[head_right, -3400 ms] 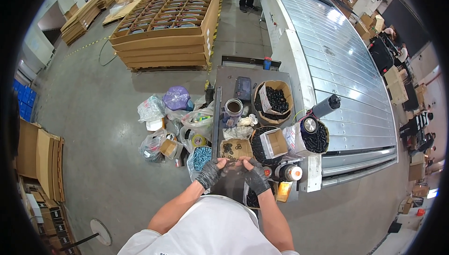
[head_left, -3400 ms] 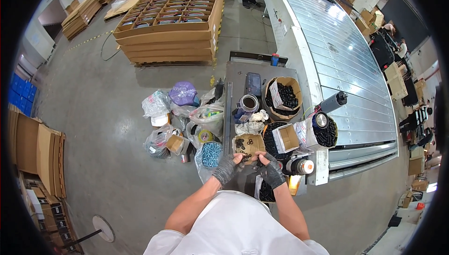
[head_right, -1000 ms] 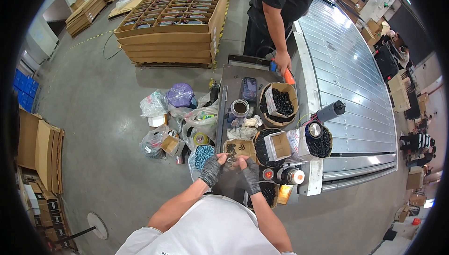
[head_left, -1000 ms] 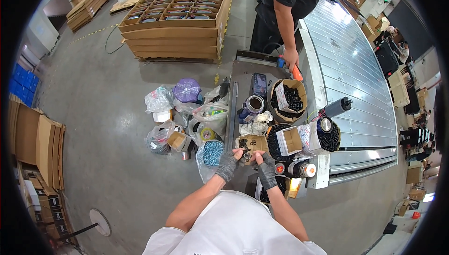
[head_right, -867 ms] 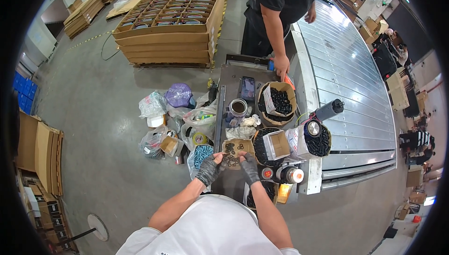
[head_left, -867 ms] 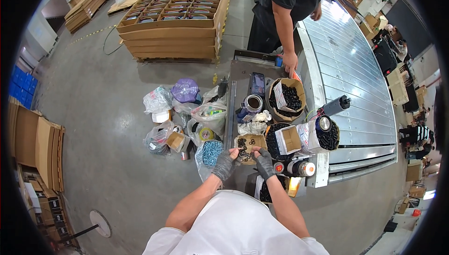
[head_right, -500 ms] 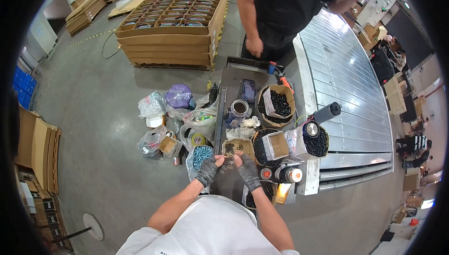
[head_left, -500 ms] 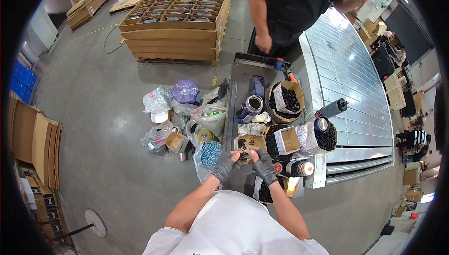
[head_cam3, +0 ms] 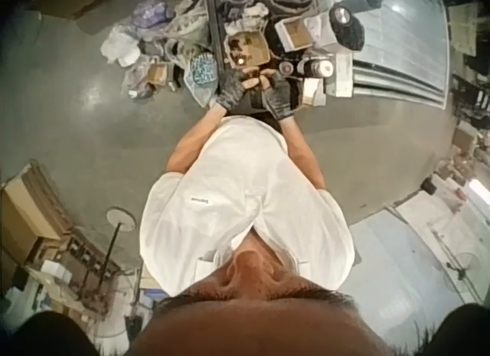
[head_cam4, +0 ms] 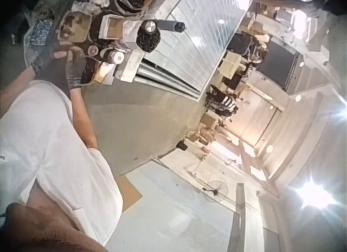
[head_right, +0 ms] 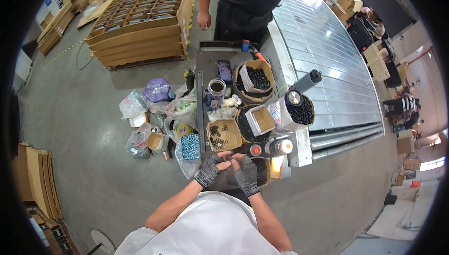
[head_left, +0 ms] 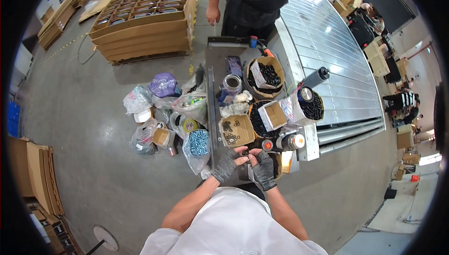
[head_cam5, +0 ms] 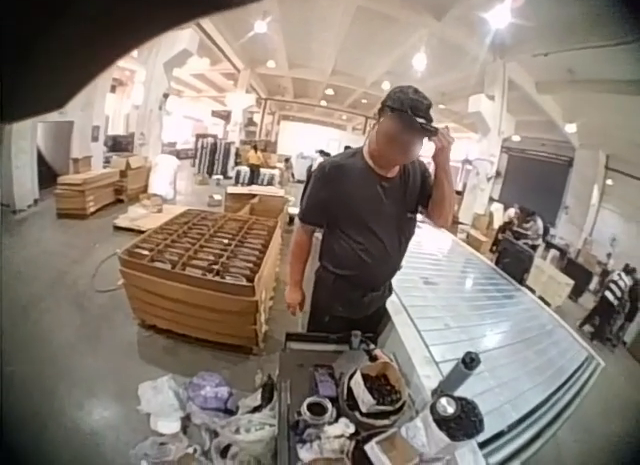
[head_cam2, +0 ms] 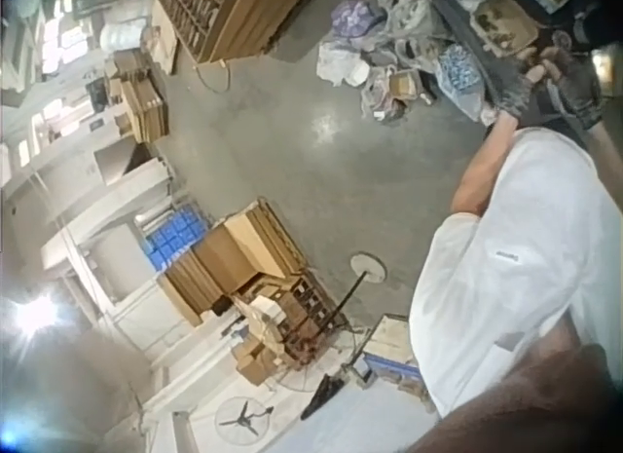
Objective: Picking small hardware parts like screws and washers from various containers on a mobile cart.
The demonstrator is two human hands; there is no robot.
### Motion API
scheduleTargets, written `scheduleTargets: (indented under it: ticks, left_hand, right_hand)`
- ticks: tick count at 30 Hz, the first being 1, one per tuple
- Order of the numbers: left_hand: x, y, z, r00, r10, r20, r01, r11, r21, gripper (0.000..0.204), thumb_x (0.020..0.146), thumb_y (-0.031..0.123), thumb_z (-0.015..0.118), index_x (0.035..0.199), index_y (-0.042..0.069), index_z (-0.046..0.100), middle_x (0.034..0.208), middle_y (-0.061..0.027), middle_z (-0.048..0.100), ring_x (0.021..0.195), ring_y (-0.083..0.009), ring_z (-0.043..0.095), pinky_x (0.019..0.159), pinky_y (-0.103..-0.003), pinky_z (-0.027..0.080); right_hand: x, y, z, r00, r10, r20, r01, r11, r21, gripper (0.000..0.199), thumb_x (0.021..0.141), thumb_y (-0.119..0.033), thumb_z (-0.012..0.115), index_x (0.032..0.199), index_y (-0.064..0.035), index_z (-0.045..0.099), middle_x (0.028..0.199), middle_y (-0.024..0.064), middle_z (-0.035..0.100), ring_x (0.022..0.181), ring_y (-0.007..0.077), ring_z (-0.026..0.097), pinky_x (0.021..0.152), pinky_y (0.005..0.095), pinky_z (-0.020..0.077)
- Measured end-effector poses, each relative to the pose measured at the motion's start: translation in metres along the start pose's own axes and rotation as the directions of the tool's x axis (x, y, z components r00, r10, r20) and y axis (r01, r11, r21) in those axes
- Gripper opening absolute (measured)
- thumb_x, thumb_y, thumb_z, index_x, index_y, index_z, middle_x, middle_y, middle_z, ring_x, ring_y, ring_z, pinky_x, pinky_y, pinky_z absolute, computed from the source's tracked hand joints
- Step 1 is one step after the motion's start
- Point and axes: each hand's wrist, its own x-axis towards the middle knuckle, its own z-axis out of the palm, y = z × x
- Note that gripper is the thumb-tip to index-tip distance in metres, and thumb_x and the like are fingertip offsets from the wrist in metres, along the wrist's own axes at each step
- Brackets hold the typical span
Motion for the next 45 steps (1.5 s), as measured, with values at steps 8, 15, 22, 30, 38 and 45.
scheduleTargets:
  ticks: [8, 15, 22, 30, 38, 45]
  left_hand:
    - [-0.024, -0.031, 0.041, 0.988, -0.155, 0.002, 0.155, 0.988, -0.004, 0.036, 0.086, 0.016, 0.068, 0.119, 0.004, 0.063, 0.102, -0.0040, 0.067, 0.096, -0.0134, 0.059, 0.087, -0.029, 0.047]
    - [-0.058, -0.060, 0.087, 0.927, -0.357, 0.118, 0.368, 0.925, -0.094, 0.027, 0.087, 0.017, 0.068, 0.110, 0.004, 0.068, 0.100, -0.0060, 0.068, 0.094, -0.0137, 0.062, 0.085, -0.030, 0.050]
    - [-0.085, -0.102, 0.127, 0.946, -0.323, -0.022, 0.324, 0.945, 0.035, 0.032, 0.088, 0.017, 0.068, 0.114, 0.000, 0.064, 0.105, -0.0088, 0.067, 0.097, -0.0158, 0.063, 0.089, -0.030, 0.049]
    - [-0.126, -0.154, 0.122, 0.828, -0.397, -0.397, 0.294, 0.909, -0.297, 0.034, 0.091, 0.017, 0.065, 0.118, -0.002, 0.059, 0.109, -0.0134, 0.067, 0.093, -0.0175, 0.065, 0.083, -0.030, 0.053]
    - [-0.139, -0.161, 0.120, 0.750, -0.393, -0.532, 0.239, 0.911, -0.336, 0.033, 0.091, 0.018, 0.064, 0.117, -0.001, 0.058, 0.098, -0.0137, 0.067, 0.082, -0.0217, 0.067, 0.074, -0.035, 0.057]
    - [-0.140, -0.154, 0.116, 0.740, -0.391, -0.547, 0.249, 0.915, -0.318, 0.033, 0.090, 0.018, 0.064, 0.116, -0.002, 0.059, 0.097, -0.0138, 0.067, 0.082, -0.0217, 0.067, 0.073, -0.035, 0.057]
  right_hand:
    - [-0.055, 0.043, -0.036, 0.995, 0.088, -0.043, -0.082, 0.989, 0.120, 0.014, 0.090, -0.003, 0.060, 0.104, -0.0009, 0.061, 0.092, 0.0046, 0.064, 0.088, 0.0127, 0.061, 0.079, 0.0270, 0.0494]
    - [-0.106, 0.082, -0.086, 0.990, 0.077, 0.121, -0.077, 0.997, -0.003, 0.014, 0.086, -0.008, 0.065, 0.099, -0.0026, 0.065, 0.088, 0.0063, 0.067, 0.083, 0.0150, 0.063, 0.077, 0.0285, 0.0500]
    - [-0.118, 0.119, -0.122, 0.922, 0.264, 0.284, -0.290, 0.956, 0.051, 0.017, 0.085, -0.010, 0.069, 0.099, -0.0011, 0.066, 0.090, 0.0057, 0.068, 0.084, 0.0119, 0.062, 0.078, 0.0275, 0.0502]
    - [-0.038, 0.115, -0.135, 0.931, -0.254, 0.262, 0.294, 0.947, -0.129, 0.015, 0.081, -0.004, 0.065, 0.095, -0.0069, 0.062, 0.090, 0.0121, 0.063, 0.085, 0.0316, 0.062, 0.075, 0.0391, 0.0502]
    - [0.005, 0.150, -0.092, 0.822, -0.436, 0.366, 0.508, 0.852, -0.125, 0.017, 0.080, 0.000, 0.063, 0.096, -0.0046, 0.062, 0.095, 0.0140, 0.063, 0.090, 0.0319, 0.062, 0.078, 0.0380, 0.0509]
    - [0.004, 0.176, -0.068, 0.626, -0.578, 0.524, 0.750, 0.630, -0.200, 0.029, 0.077, -0.006, 0.057, 0.104, -0.0053, 0.065, 0.110, 0.0139, 0.064, 0.101, 0.0299, 0.062, 0.088, 0.0400, 0.0503]
